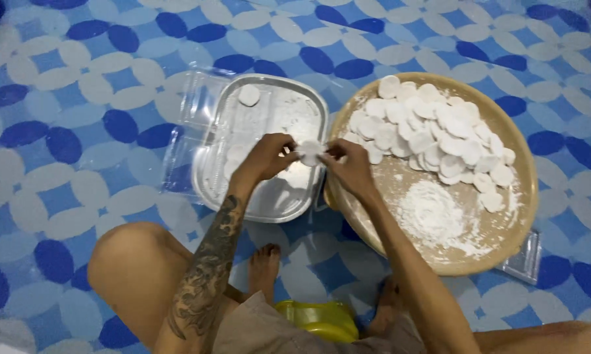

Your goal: A person is coating small white cheese discs in powder and arranging them in a metal tray.

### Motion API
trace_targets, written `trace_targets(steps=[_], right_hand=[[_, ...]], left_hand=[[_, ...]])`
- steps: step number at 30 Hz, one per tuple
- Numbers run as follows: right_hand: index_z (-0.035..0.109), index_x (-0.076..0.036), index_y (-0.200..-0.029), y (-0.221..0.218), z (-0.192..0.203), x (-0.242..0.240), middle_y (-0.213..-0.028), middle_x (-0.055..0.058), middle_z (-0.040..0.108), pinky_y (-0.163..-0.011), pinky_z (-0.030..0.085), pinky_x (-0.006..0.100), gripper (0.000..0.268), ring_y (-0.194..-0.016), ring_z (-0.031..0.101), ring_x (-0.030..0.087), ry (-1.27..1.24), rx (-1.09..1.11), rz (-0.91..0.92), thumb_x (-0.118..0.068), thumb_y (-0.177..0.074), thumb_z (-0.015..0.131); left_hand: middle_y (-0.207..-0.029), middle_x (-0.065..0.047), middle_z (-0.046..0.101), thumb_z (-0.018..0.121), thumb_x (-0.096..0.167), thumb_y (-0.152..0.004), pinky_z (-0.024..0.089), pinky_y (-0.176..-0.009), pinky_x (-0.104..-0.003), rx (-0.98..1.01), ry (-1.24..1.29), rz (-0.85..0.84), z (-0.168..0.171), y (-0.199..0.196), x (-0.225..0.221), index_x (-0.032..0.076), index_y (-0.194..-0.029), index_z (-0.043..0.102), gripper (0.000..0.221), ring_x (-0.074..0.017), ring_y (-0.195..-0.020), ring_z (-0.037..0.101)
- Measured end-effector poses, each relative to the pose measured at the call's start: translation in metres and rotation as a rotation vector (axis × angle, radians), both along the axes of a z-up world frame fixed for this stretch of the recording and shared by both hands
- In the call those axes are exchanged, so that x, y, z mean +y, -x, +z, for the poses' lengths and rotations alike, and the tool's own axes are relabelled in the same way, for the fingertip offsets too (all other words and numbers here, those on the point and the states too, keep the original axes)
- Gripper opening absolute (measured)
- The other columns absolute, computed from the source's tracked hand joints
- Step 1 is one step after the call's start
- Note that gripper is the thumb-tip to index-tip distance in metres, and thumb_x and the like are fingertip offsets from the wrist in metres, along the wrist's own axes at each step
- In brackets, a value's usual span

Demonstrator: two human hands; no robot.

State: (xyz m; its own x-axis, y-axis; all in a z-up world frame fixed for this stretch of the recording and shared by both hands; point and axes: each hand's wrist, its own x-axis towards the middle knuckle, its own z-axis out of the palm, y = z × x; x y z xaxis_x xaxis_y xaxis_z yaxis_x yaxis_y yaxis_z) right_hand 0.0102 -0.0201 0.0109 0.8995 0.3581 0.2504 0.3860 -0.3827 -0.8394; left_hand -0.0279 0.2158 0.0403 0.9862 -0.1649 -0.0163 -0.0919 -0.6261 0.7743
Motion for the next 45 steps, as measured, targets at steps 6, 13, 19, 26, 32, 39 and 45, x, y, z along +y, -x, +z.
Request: trace_targets(steps=[6,13,19,26,32,39,45], right_hand=[[0.076,-0.014,-0.100,0.005,-0.041,0.099,-0.083,0.007,0.077,-0.074,0.055,0.039,0.019,-0.077,0.073,0.024,0.164,0.211,0.055,-0.020,-0.082,0.079],[0.077,-0.021,-0.104,0.018,-0.074,0.145,-0.088,-0.002,0.077,-0.088,0.053,0.050,0.023,-0.096,0.072,0.028,0.488,0.262,0.025,-0.025,-0.082,0.073],[0.078,-0.020,-0.101,0.017,-0.093,0.160,-0.085,-0.003,0.074,-0.089,0.051,0.054,0.022,-0.100,0.065,0.029,0.598,0.196,-0.006,-0.029,-0.082,0.075],[0.080,-0.018,-0.098,0.028,-0.060,0.167,-0.089,0.005,0.072,-0.089,0.049,0.055,0.019,-0.102,0.062,0.029,0.767,0.056,0.058,-0.028,-0.082,0.076],[0.077,-0.013,-0.103,0.034,-0.055,0.170,-0.095,0.009,0.068,-0.090,0.048,0.055,0.025,-0.107,0.058,0.030,0.792,-0.008,0.073,-0.026,-0.082,0.077],[0.074,-0.014,-0.106,0.035,-0.048,0.160,-0.097,0.008,0.067,-0.089,0.046,0.055,0.024,-0.105,0.058,0.030,0.671,0.023,0.073,-0.020,-0.083,0.075],[0.071,-0.015,-0.110,0.032,-0.013,0.105,-0.095,0.006,0.071,-0.089,0.047,0.053,0.026,-0.103,0.062,0.030,0.510,0.075,0.053,-0.020,-0.086,0.075]], left_hand=[[-0.099,-0.016,0.074,0.071,0.027,-0.087,0.055,-0.083,-0.051,0.169,-0.293,0.222,-0.052,0.024,0.080,0.006,-0.099,0.074,0.024,-0.0403,-0.101,0.070],[-0.094,-0.008,0.069,0.073,0.031,-0.084,0.058,-0.083,-0.047,0.259,-0.311,0.392,-0.101,0.040,0.103,0.013,-0.104,0.076,0.027,-0.0323,-0.100,0.071],[-0.092,-0.006,0.067,0.071,0.027,-0.086,0.058,-0.083,-0.043,0.267,-0.404,0.445,-0.116,0.039,0.100,0.014,-0.101,0.077,0.021,-0.0281,-0.098,0.070],[-0.087,-0.016,0.066,0.073,0.013,-0.083,0.060,-0.077,-0.045,0.242,-0.480,0.424,-0.084,0.047,0.091,0.003,-0.094,0.077,0.015,-0.0314,-0.089,0.070],[-0.092,-0.019,0.065,0.078,0.014,-0.081,0.060,-0.078,-0.051,0.213,-0.523,0.404,-0.085,0.046,0.090,-0.002,-0.096,0.076,0.022,-0.0369,-0.095,0.068],[-0.091,-0.019,0.066,0.074,0.016,-0.087,0.059,-0.075,-0.050,0.230,-0.477,0.457,-0.064,0.044,0.089,-0.001,-0.099,0.072,0.021,-0.0359,-0.093,0.069],[-0.097,-0.018,0.072,0.069,0.017,-0.091,0.057,-0.079,-0.053,0.180,-0.283,0.420,-0.013,0.033,0.052,0.005,-0.107,0.067,0.020,-0.0396,-0.098,0.072]])
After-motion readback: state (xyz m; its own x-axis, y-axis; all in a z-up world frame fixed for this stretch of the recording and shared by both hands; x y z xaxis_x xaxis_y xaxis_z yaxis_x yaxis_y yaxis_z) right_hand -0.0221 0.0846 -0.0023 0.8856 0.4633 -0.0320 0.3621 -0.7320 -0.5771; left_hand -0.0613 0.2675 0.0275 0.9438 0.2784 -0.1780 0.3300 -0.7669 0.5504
